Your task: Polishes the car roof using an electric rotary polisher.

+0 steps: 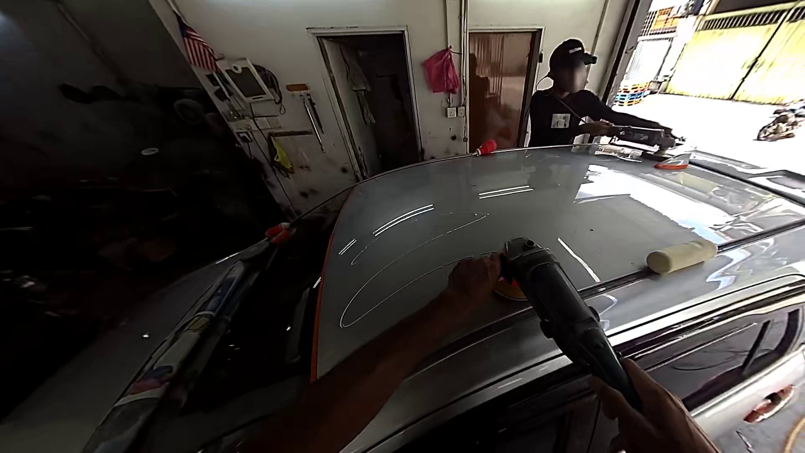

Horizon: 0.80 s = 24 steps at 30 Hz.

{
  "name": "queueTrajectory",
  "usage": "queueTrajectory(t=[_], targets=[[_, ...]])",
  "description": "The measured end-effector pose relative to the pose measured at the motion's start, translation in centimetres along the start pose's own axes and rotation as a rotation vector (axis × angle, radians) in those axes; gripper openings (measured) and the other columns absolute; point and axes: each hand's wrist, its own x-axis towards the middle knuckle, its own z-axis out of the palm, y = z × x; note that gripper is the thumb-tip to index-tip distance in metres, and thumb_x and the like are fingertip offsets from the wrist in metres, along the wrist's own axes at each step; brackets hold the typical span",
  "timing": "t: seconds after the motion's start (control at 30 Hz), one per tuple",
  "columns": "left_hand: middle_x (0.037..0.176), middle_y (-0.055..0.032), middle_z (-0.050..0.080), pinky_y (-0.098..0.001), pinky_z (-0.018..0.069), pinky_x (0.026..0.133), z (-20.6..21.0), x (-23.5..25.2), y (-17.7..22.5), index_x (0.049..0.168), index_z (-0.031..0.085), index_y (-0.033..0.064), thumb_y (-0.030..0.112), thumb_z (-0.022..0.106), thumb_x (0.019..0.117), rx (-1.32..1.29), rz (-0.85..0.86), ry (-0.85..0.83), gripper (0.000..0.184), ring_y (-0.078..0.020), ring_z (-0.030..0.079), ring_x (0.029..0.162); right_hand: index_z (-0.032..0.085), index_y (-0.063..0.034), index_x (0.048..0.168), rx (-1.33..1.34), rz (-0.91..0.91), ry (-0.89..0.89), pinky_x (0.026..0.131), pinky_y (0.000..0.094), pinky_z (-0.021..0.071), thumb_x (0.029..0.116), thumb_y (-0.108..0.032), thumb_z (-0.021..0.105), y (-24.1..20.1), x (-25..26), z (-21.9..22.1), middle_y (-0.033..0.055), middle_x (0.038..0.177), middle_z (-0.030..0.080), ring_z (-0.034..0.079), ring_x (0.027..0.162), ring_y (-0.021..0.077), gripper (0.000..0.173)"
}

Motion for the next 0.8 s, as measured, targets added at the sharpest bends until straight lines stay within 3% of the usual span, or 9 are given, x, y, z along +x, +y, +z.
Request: queueTrajectory(t=[0.1, 0.23, 0.33, 0.47, 0.6, 0.67, 0.73, 0.8], targets=[[0.091, -0.0156, 0.069, -0.0471, 0.0578, 0.074, -0.3, 2.2, 2.0, 0.123, 0.060, 0.0037, 0.025, 0.056, 0.1062, -0.012, 0.075, 0.032, 0.027, -0.0336, 0.072, 0.085, 0.056, -0.0079, 0.119, 0.025, 0.068, 0.031, 0.046, 0.0406, 0.0578, 0.1013, -0.049, 0.055, 0.6, 0.2, -1.6, 0.0058, 0.076, 0.068, 0.064, 0.050, 0.0202, 0.045], [0.091, -0.0169, 0.070, -0.0476, 0.0576, 0.074, -0.4, 1.5, 2.7, 0.126, 0.059, 0.0028, 0.024, 0.057, 0.1059, -0.004, 0.061, 0.002, 0.030, -0.0347, 0.072, 0.085, 0.056, -0.0103, 0.118, 0.037, 0.096, 0.025, 0.045, 0.0394, 0.0578, 0.1010, -0.053, 0.054, 0.7, -0.5, -1.6, 0.0052, 0.074, 0.067, 0.063, 0.049, 0.0196, 0.046], [0.095, -0.0182, 0.071, -0.0496, 0.0585, 0.075, -0.5, -1.3, 1.3, 0.134, 0.057, 0.0014, 0.022, 0.060, 0.1042, -0.008, -0.004, -0.033, 0.036, -0.0363, 0.072, 0.085, 0.056, -0.0070, 0.123, 0.004, 0.052, -0.023, 0.048, 0.0421, 0.0581, 0.1022, -0.052, 0.054, 0.3, -1.2, -0.4, 0.0069, 0.074, 0.066, 0.065, 0.052, 0.0211, 0.050], [0.095, -0.0157, 0.071, -0.0464, 0.0588, 0.072, 0.5, -6.7, -2.0, 0.134, 0.058, 0.0026, 0.027, 0.058, 0.1052, 0.040, -0.134, -0.035, 0.038, -0.0336, 0.072, 0.084, 0.055, -0.0029, 0.124, -0.076, -0.048, -0.110, 0.056, 0.0454, 0.0584, 0.1033, -0.049, 0.055, -1.6, -2.1, 1.8, 0.0100, 0.076, 0.065, 0.066, 0.058, 0.0237, 0.050], [0.105, -0.0190, 0.072, -0.0500, 0.0583, 0.080, 0.3, -12.3, -5.0, 0.137, 0.056, 0.0004, 0.032, 0.057, 0.1058, 0.022, -0.283, -0.113, 0.045, -0.0364, 0.073, 0.092, 0.055, -0.0017, 0.125, -0.115, -0.102, -0.213, 0.062, 0.0484, 0.0567, 0.1034, -0.048, 0.054, -3.7, -2.7, 4.4, 0.0124, 0.078, 0.065, 0.067, 0.064, 0.0271, 0.051], [0.115, -0.0194, 0.070, -0.0510, 0.0563, 0.088, 0.0, -14.4, -6.1, 0.140, 0.055, 0.0011, 0.039, 0.056, 0.1056, 0.009, -0.318, -0.143, 0.050, -0.0371, 0.070, 0.104, 0.055, -0.0018, 0.127, -0.129, -0.133, -0.234, 0.066, 0.0489, 0.0571, 0.1031, -0.048, 0.055, -4.2, -2.9, 5.7, 0.0123, 0.080, 0.066, 0.068, 0.069, 0.0274, 0.052], [0.136, -0.0205, 0.060, -0.0543, 0.0475, 0.101, 0.1, -16.1, -6.8, 0.149, 0.050, 0.0033, 0.038, 0.063, 0.1016, -0.013, -0.298, -0.047, 0.060, -0.0398, 0.058, 0.123, 0.055, -0.0019, 0.125, -0.137, -0.163, -0.223, 0.065, 0.0478, 0.0566, 0.1026, -0.049, 0.055, -4.3, -2.7, 6.5, 0.0113, 0.078, 0.065, 0.068, 0.069, 0.0265, 0.052], [0.146, -0.0153, 0.054, -0.0551, 0.0466, 0.102, 0.7, -17.4, -6.5, 0.153, 0.047, 0.0111, 0.029, 0.068, 0.0959, -0.058, -0.144, 0.266, 0.063, -0.0367, 0.054, 0.130, 0.055, -0.0035, 0.123, -0.133, -0.163, -0.217, 0.061, 0.0450, 0.0569, 0.1030, -0.050, 0.054, -4.2, -2.4, 6.5, 0.0090, 0.076, 0.064, 0.066, 0.064, 0.0237, 0.050]])
